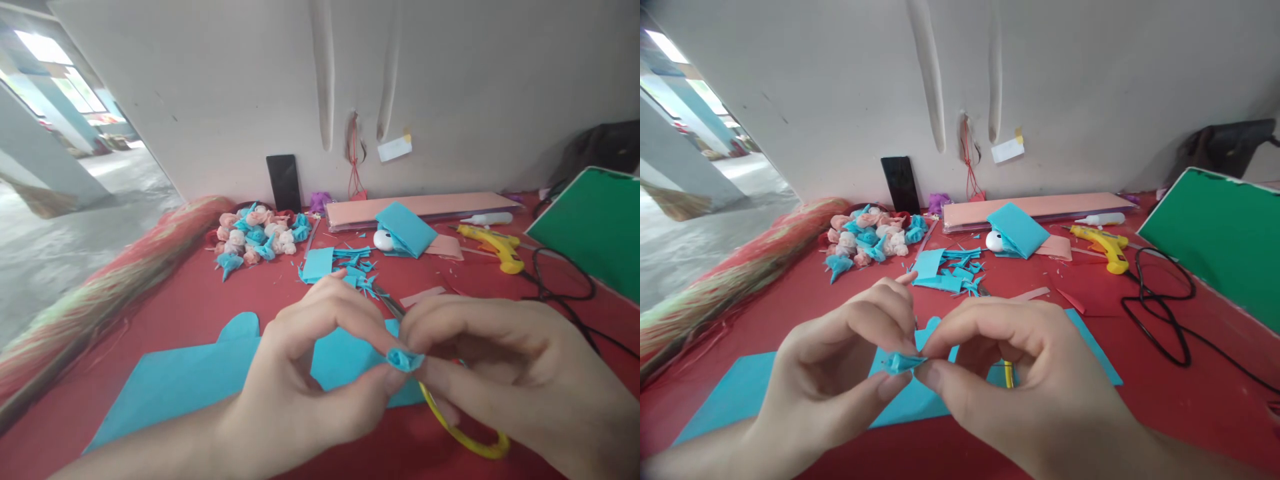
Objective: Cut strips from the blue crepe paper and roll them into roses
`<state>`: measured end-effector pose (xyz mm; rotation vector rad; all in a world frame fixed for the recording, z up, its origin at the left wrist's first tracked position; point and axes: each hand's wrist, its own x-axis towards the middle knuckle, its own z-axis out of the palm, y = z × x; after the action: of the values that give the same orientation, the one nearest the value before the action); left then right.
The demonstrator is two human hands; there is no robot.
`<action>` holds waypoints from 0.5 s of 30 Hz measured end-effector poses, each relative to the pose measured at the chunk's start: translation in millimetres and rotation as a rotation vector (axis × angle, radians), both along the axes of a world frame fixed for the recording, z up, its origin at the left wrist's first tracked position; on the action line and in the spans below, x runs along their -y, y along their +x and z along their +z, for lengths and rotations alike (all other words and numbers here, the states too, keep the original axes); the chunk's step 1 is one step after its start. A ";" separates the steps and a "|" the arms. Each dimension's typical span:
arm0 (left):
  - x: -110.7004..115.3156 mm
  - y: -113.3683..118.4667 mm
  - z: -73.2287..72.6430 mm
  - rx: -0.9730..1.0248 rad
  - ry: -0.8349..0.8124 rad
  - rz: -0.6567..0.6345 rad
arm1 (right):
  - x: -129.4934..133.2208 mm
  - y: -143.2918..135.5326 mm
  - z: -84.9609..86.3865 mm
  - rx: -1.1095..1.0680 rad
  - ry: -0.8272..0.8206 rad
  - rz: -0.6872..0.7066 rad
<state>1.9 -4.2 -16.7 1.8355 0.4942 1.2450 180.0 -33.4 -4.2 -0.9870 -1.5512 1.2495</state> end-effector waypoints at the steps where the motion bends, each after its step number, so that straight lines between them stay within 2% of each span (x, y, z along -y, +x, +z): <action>1: -0.4 0.0 0.3 -0.011 0.030 0.021 | 0.3 -1.2 0.6 0.014 0.011 -0.013; 7: -1.6 0.0 0.8 -0.017 0.094 0.060 | -0.6 -5.1 2.6 0.013 0.006 -0.064; 15: -3.8 -2.4 2.7 -0.068 0.232 0.129 | -2.0 -1.1 -1.5 0.003 0.007 -0.038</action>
<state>-0.6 -0.4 -14.0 2.0734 0.5305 1.3770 178.9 -31.5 -5.7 -1.0103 -1.5314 1.2155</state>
